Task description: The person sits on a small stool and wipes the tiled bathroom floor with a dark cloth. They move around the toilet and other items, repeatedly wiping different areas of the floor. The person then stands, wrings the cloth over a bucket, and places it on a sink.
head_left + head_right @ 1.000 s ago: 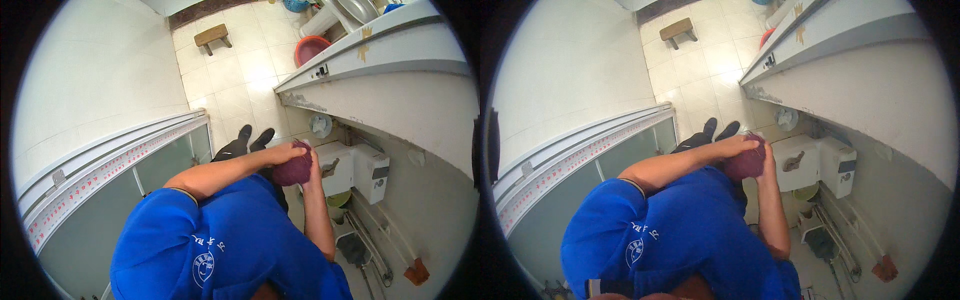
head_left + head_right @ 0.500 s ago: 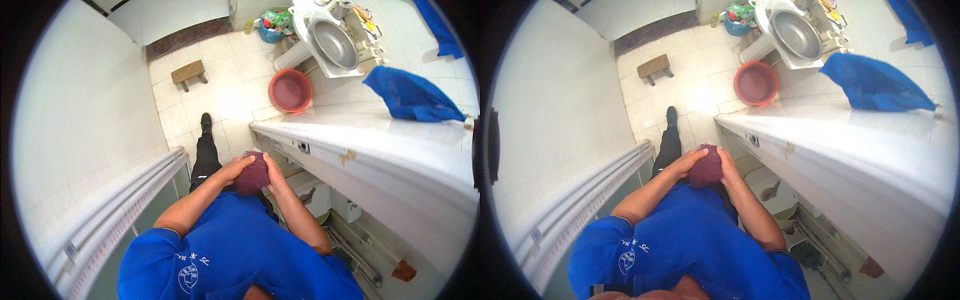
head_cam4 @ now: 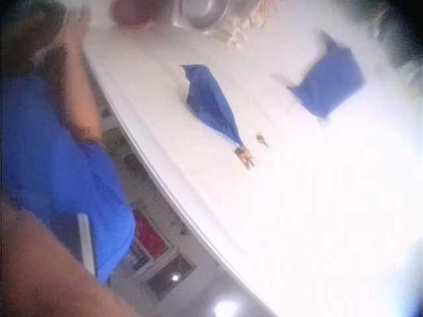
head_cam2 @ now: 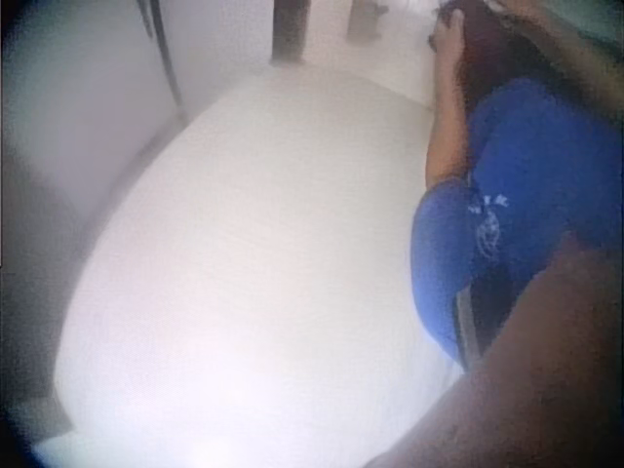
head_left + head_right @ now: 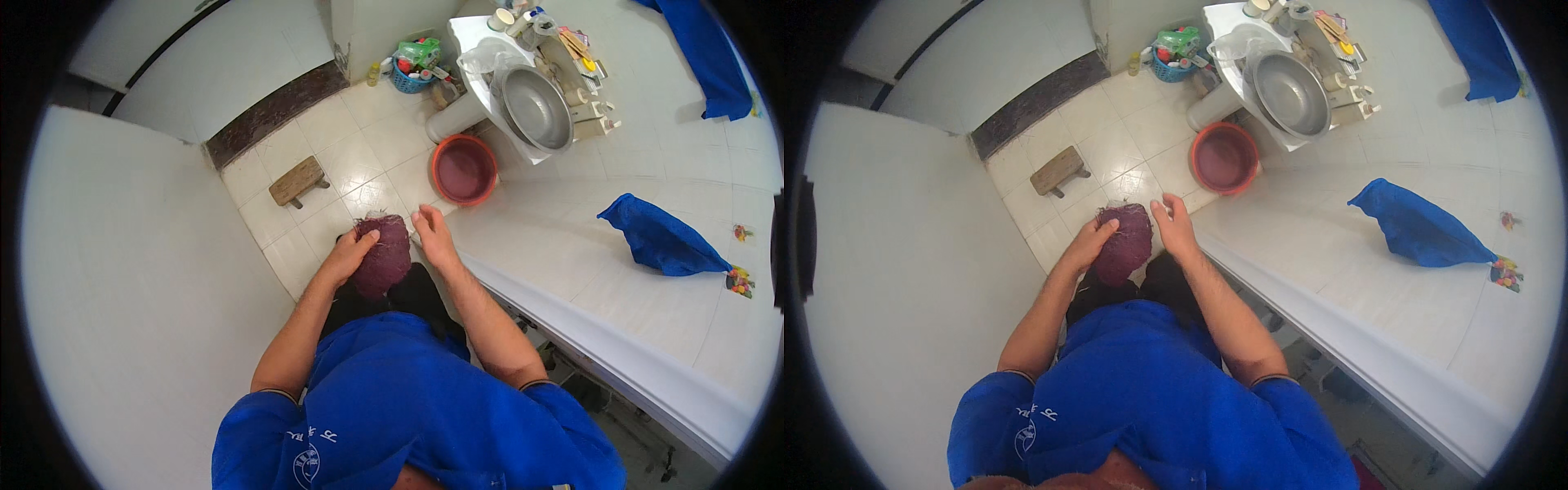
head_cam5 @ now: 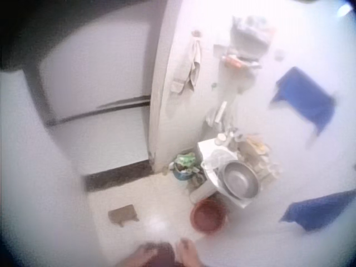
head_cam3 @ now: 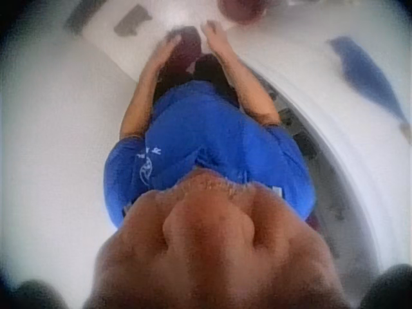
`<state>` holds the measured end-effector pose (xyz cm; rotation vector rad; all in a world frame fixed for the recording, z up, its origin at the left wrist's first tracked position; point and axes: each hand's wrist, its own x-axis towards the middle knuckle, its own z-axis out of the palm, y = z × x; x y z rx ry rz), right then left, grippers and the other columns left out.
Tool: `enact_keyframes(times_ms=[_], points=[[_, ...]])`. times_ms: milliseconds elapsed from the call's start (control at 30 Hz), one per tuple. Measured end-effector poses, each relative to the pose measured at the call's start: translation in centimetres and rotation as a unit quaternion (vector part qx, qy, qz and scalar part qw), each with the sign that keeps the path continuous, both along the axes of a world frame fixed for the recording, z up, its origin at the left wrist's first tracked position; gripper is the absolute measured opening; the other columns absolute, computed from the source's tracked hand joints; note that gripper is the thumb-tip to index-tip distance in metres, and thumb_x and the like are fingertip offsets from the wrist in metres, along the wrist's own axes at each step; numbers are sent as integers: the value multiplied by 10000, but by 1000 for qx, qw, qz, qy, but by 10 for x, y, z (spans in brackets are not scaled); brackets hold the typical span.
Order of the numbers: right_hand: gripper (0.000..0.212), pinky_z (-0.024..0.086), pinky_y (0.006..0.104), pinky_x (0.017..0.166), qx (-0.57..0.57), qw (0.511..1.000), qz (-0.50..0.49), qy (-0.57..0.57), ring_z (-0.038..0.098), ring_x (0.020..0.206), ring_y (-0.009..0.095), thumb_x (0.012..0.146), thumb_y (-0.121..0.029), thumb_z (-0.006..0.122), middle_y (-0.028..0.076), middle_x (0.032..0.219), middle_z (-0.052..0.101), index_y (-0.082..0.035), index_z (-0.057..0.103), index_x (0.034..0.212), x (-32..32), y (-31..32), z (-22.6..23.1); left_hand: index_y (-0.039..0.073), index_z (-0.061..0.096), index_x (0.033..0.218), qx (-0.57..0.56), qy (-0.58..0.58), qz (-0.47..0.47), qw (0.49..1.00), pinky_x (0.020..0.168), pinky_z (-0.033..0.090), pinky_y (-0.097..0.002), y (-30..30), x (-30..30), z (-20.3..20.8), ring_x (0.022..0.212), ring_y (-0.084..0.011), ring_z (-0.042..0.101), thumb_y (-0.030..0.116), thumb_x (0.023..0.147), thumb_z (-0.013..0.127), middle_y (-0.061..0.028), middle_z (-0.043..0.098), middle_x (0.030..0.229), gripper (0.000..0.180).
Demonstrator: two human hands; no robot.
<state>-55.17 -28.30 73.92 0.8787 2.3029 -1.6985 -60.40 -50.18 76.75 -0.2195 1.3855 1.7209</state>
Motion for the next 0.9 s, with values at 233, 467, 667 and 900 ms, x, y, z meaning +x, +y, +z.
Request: enact_keyframes(times_ms=[233,467,667,900], points=[[490,537,339,937,-390,919,-9,-57,645,1069,180,1076,-422,575,98,1189,674,0,601,1323,-109,-13,48,-10,601,1352,41,-3,83,996,899,564,-308,19,-85,13,1004,-150,671,315,1065,611,-86,696,1178,433],[493,548,338,840,-295,954,-19,-52,662,949,176,1040,-427,624,90,1074,697,25,648,1236,-199,17,31,22,466,1462,13,-24,149,989,1026,525,-369,51,-153,-15,1206,-198,604,350,1071,612,-138,587,1385,531],[508,540,327,795,-277,958,-62,-27,655,912,170,1015,-444,650,99,1037,697,38,664,1176,-284,60,2,33,375,1539,90,-65,121,986,1110,472,-407,85,-228,0,1334,-233,533,332,1053,648,-130,515,1480,633],[517,536,348,808,-379,912,-158,-5,642,910,187,1031,-458,623,97,1011,662,25,613,1215,-393,125,21,-13,515,1420,-29,78,76,994,1003,518,-344,160,-357,28,1125,-191,628,188,973,724,-122,642,1290,533]])
